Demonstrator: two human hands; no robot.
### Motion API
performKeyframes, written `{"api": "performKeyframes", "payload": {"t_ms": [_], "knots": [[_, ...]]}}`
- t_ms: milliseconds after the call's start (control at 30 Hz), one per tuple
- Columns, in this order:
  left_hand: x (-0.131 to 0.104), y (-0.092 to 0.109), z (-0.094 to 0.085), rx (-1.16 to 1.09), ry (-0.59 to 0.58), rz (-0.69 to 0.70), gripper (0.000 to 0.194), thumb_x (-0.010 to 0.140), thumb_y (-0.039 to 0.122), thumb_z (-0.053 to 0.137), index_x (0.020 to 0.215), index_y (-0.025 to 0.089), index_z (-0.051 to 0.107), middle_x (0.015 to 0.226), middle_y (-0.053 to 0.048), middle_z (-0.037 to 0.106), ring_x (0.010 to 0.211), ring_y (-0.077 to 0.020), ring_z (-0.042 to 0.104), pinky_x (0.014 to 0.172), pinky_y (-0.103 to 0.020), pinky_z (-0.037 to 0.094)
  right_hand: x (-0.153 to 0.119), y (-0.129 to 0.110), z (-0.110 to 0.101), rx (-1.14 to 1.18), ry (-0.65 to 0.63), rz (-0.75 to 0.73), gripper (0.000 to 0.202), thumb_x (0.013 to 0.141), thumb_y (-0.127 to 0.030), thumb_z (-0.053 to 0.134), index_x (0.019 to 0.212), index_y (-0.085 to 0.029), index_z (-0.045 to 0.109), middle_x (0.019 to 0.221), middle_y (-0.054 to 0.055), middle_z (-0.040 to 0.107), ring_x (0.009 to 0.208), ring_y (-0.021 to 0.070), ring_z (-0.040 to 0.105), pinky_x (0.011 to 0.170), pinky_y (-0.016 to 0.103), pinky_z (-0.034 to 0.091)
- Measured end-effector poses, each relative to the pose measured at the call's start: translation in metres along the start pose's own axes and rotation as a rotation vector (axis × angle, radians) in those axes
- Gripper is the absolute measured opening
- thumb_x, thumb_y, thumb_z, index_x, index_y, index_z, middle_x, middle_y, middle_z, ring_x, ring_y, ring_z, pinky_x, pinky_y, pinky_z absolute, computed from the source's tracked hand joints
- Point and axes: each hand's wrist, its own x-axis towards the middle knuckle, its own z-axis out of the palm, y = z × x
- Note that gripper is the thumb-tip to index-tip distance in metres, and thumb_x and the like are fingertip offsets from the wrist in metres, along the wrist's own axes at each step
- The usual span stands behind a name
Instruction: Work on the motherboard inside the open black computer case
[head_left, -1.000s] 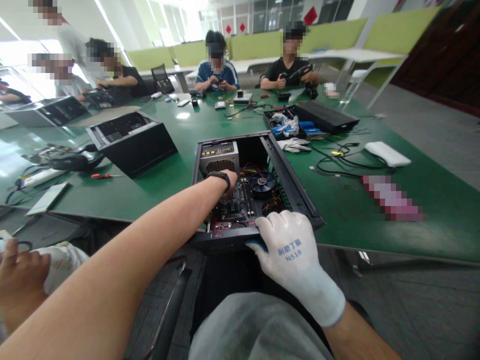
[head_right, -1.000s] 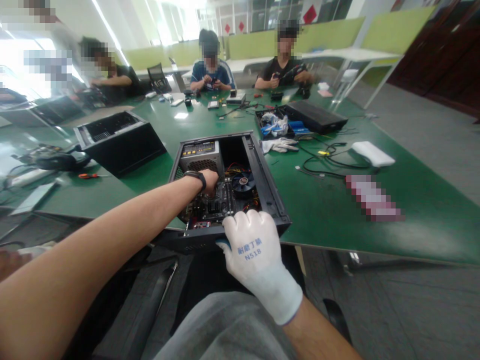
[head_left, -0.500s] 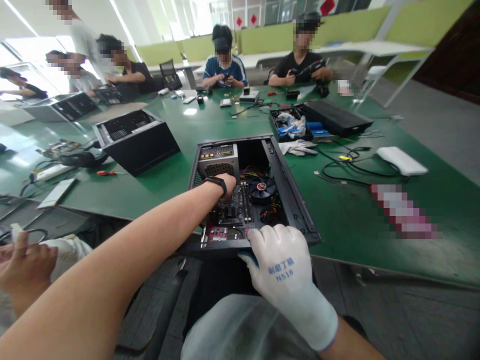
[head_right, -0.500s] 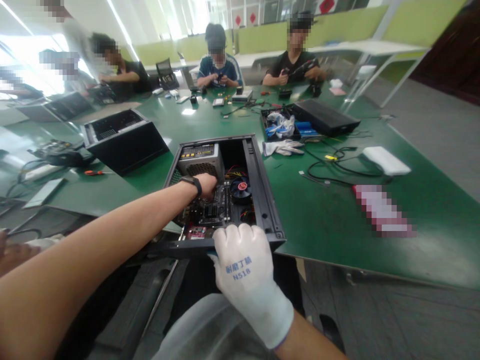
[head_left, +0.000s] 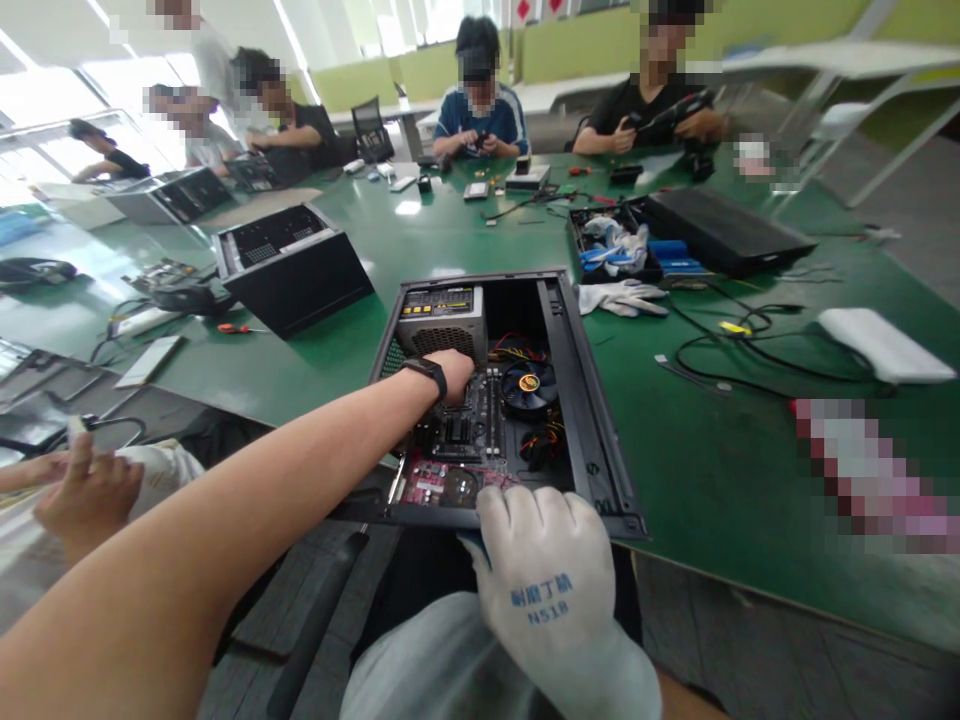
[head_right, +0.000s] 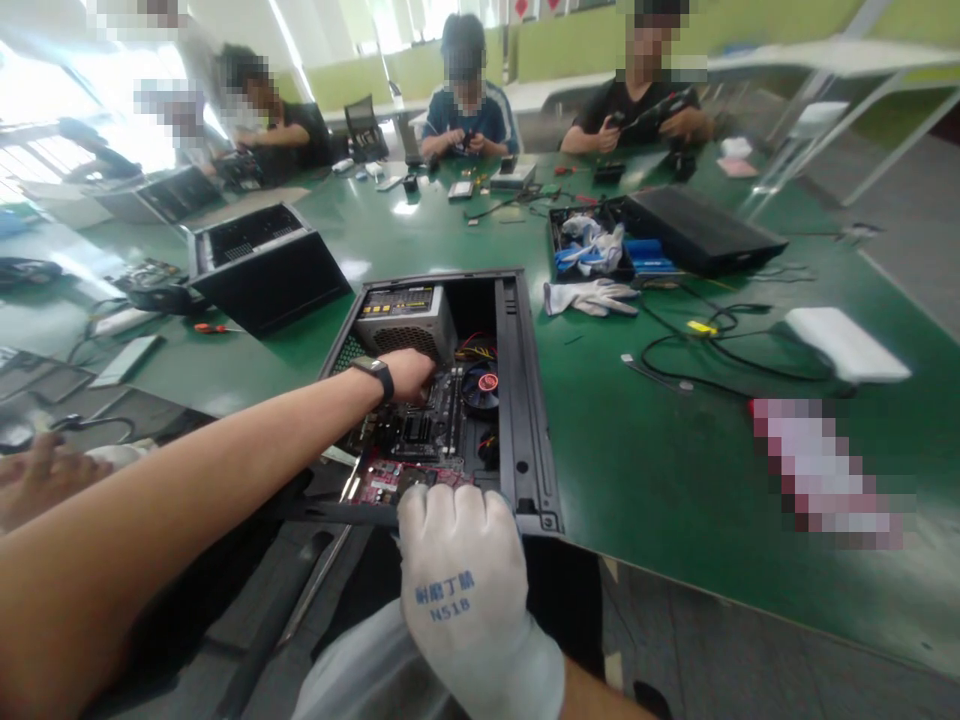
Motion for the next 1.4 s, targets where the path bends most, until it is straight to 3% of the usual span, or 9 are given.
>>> {"api": "performKeyframes", "payload": {"t_ms": [300, 467, 1033, 1400], "knots": [[-0.002, 0.001, 0.001, -0.023, -0.001, -0.02, 0.038, 0.073, 0.028, 0.077, 0.11, 0.015, 0.077, 0.11, -0.016, 0.076, 0.105, -0.0286, 0.072, 0.087, -0.029, 0.056, -0.001, 0.0, 0.003, -0.026, 0.091, -0.034, 0.028, 0.075, -0.023, 0.072, 0.101, -0.021, 0.064, 0.075, 0.002, 0.061, 0.069, 0.021, 0.043, 0.069, 0.038, 0.028], [0.0, -0.001, 0.002, -0.049, 0.014, -0.026, 0.039, 0.074, 0.026, 0.075, 0.111, 0.014, 0.077, 0.107, -0.018, 0.076, 0.103, -0.0295, 0.073, 0.084, -0.03, 0.057, -0.002, 0.001, 0.002, -0.023, 0.072, -0.053, 0.031, 0.077, -0.023, 0.072, 0.106, -0.019, 0.065, 0.077, 0.003, 0.062, 0.07, 0.0223, 0.044, 0.069, 0.039, 0.029], [0.002, 0.002, -0.002, -0.01, 0.0, 0.03, 0.051, 0.07, 0.021, 0.08, 0.119, 0.009, 0.076, 0.116, -0.021, 0.075, 0.107, -0.0297, 0.071, 0.089, -0.03, 0.057, 0.001, -0.002, -0.003, -0.037, 0.063, 0.012, 0.021, 0.082, -0.038, 0.067, 0.094, -0.021, 0.065, 0.075, 0.005, 0.056, 0.073, 0.0227, 0.041, 0.07, 0.039, 0.024], [0.001, 0.004, -0.009, 0.009, -0.042, 0.046, 0.058, 0.06, 0.02, 0.087, 0.117, 0.013, 0.077, 0.117, -0.017, 0.075, 0.108, -0.0279, 0.071, 0.092, -0.027, 0.056, -0.001, -0.004, -0.002, -0.1, 0.032, 0.025, 0.032, 0.081, -0.044, 0.071, 0.1, -0.019, 0.065, 0.08, 0.005, 0.06, 0.077, 0.0231, 0.046, 0.073, 0.038, 0.024]]}}
